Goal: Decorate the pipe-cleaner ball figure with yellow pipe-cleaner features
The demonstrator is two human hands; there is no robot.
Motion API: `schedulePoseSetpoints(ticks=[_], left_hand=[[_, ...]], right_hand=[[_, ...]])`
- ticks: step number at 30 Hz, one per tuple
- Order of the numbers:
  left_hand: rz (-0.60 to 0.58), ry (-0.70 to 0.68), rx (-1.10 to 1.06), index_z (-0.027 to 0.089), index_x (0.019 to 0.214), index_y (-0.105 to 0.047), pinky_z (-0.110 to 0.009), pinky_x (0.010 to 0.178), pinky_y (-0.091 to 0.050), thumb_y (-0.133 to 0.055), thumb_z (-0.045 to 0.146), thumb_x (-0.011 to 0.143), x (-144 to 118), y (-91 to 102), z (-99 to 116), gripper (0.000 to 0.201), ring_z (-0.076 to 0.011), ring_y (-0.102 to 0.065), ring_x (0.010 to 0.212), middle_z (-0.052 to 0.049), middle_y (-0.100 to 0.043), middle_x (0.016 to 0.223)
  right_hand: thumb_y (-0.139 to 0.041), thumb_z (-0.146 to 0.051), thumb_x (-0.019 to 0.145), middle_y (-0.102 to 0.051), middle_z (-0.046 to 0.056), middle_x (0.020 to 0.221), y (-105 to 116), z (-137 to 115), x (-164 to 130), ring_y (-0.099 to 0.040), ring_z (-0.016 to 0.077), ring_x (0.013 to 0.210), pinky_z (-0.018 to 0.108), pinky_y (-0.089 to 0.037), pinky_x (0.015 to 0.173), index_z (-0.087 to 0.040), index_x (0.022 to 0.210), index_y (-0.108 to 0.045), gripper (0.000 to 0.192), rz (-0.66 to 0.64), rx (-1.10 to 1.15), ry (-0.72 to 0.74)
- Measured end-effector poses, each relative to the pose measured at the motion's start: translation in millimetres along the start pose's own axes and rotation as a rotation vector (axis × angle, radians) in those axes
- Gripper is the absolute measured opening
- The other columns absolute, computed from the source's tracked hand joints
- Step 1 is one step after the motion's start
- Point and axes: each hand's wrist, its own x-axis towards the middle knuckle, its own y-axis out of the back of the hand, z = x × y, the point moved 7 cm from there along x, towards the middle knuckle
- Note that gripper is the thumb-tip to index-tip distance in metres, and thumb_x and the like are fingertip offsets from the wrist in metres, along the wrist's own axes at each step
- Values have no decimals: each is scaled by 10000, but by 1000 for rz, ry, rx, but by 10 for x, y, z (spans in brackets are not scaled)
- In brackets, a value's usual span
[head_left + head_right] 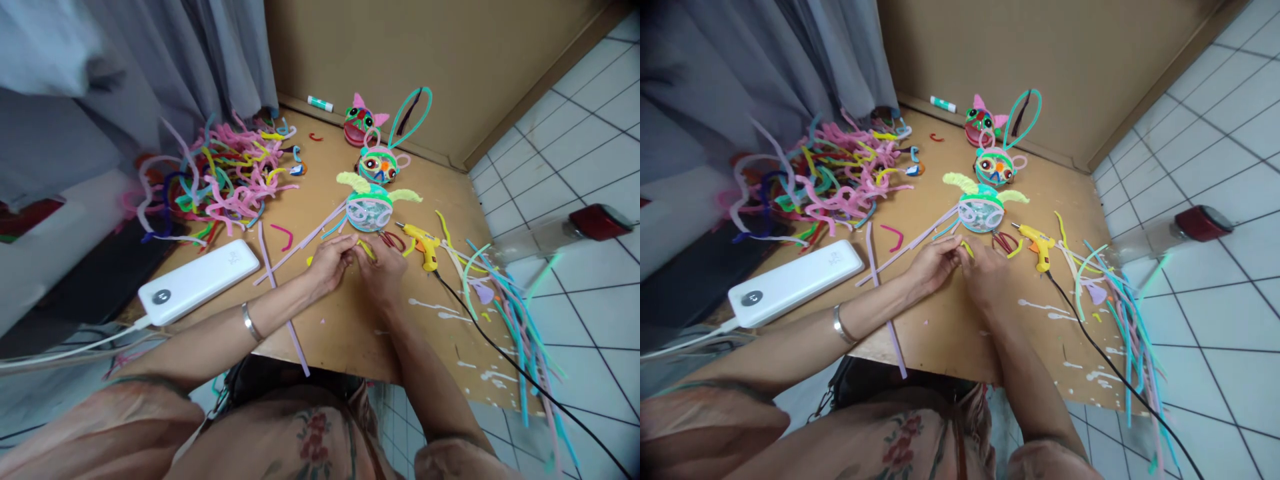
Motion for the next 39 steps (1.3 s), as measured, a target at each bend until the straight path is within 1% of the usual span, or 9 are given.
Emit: schedulePoseSetpoints(ticks=[7, 13, 22, 25, 28, 31, 34, 36, 39], left_hand=[[69, 75, -51, 114, 663, -616, -171, 499, -355, -795, 168, 672, -4, 39, -45, 187, -47, -460, 523, 36, -529, 584], [54, 71, 7, 122, 657, -591, -178, 503, -367, -779, 239, 724, -20, 20, -31, 231, -51, -456, 511, 33, -512, 574], [-37, -108, 230, 132, 655, -644, -206, 500, -358, -747, 377, 761, 36, -14, 187, 287, -66, -463, 531, -11, -578, 654], [-132, -136, 356, 138, 596, -638, -211, 488, -321, -784, 399, 715, 91, -56, 292, 322, -73, -445, 520, -2, -542, 584], [-243, -98, 466, 138, 610, -679, -218, 488, -305, -820, 389, 664, 125, -88, 375, 293, -74, -421, 500, -5, -555, 559], [-355, -64, 596, 136, 655, -734, -229, 502, -317, -836, 341, 634, 125, -109, 458, 230, -76, -427, 491, -19, -609, 575], [-422, -65, 708, 132, 659, -758, -239, 550, -375, -847, 294, 612, 115, -118, 519, 191, -107, -509, 541, -44, -658, 613], [-412, -118, 725, 136, 643, -758, -245, 598, -413, -844, 265, 609, 115, -121, 558, 159, -128, -555, 601, -54, -681, 654], [-307, -244, 692, 148, 624, -750, -239, 625, -420, -820, 243, 626, 123, -103, 604, 118, -122, -548, 623, -33, -666, 650]], right_hand=[[-611, -345, 900, -759, 40, 809, 0, 91, 25, -669, 171, 674, 279, -473, 654, -223, 942, -726, 173, -1, 129, 5], [-625, -346, 885, -755, 37, 832, 46, 126, 68, -684, 173, 710, 291, -517, 690, -221, 923, -717, 160, 3, 272, -52], [-663, -365, 836, -747, 40, 839, 48, 219, 86, -707, 186, 767, 342, -580, 765, -214, 891, -689, 163, 39, 456, -206], [-674, -369, 824, -745, 41, 848, 34, 205, 89, -707, 183, 784, 332, -586, 769, -212, 885, -693, 170, 1, 519, -247], [-692, -365, 805, -742, 40, 852, 27, 188, 97, -705, 180, 789, 317, -585, 743, -206, 888, -696, 179, -32, 626, -288], [-714, -372, 785, -728, 22, 820, 6, 164, 108, -688, 165, 752, 287, -568, 681, -202, 872, -694, 192, -92, 694, -298], [-714, -391, 780, -682, -8, 731, -21, 139, 117, -633, 134, 649, 244, -513, 571, -200, 844, -687, 204, -174, 705, -273], [-692, -397, 795, -650, -17, 713, -23, 149, 121, -594, 119, 613, 227, -471, 528, -200, 881, -678, 216, -203, 716, -273], [-617, -377, 853, -538, -56, 612, -2, 190, 124, -487, 95, 516, 210, -372, 470, -203, 967, -650, 211, -205, 675, -279]])
